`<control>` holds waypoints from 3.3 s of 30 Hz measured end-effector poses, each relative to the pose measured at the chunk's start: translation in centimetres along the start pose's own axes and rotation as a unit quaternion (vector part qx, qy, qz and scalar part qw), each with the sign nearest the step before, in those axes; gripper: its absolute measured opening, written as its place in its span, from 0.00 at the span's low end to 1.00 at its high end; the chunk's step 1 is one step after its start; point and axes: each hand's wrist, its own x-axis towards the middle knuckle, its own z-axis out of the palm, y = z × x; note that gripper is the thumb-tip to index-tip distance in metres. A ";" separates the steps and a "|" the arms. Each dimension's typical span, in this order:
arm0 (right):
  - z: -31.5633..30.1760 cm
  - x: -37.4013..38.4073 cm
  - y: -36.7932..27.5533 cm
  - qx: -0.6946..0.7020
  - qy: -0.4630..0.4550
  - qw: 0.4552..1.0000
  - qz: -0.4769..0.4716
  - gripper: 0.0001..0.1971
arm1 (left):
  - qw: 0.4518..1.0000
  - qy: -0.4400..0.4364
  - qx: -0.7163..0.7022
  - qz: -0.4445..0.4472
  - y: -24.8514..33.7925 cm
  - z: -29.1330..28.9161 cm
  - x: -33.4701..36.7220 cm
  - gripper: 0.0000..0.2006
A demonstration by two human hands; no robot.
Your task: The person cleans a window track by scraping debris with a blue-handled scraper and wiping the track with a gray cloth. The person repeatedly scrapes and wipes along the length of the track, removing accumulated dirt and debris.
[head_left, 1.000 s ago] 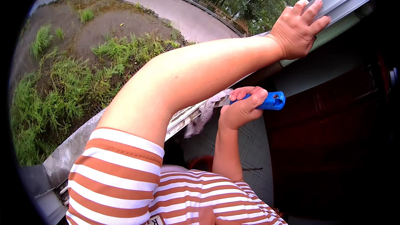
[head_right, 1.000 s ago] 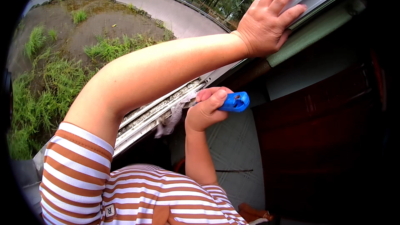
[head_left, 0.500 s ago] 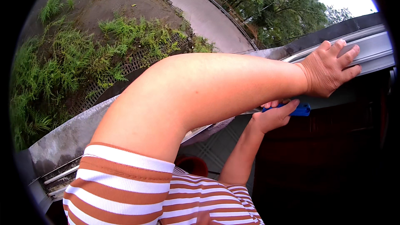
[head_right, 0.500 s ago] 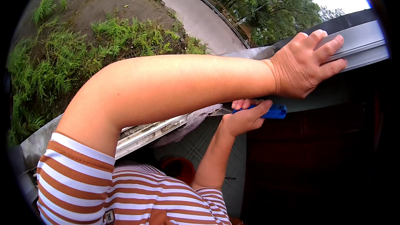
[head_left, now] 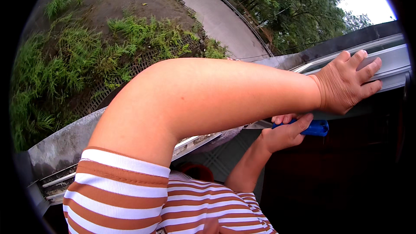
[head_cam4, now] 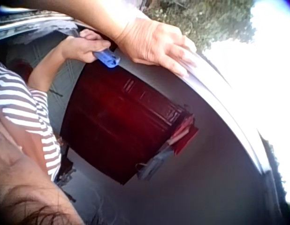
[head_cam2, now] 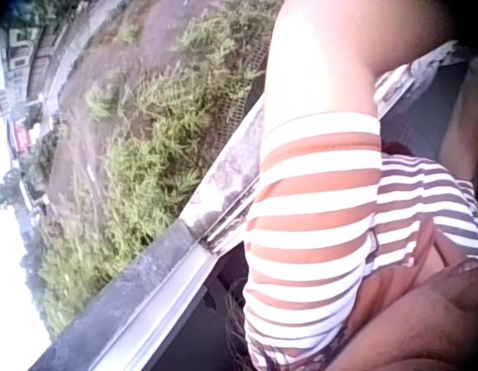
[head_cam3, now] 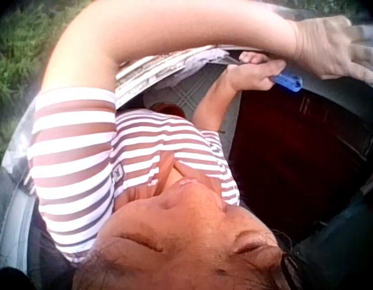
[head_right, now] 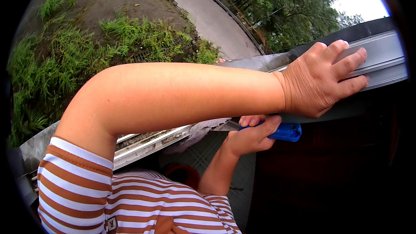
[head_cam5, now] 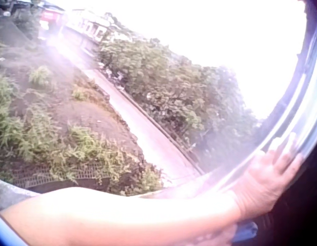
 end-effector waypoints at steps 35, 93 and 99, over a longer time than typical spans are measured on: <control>-3.3 3.4 5.4 -0.086 0.051 0.991 -0.094 0.08 | 1.000 -0.001 -0.009 -0.007 -0.1 -0.1 -0.2 0.24; 0.4 -2.5 0.5 0.234 -0.627 0.699 0.252 0.19 | 0.789 -0.445 0.190 -0.378 3.2 -24.1 6.8 0.14; 0.0 -4.4 0.8 0.240 -0.520 0.785 0.236 0.10 | 0.804 -0.330 0.238 -0.434 11.2 -35.0 3.0 0.10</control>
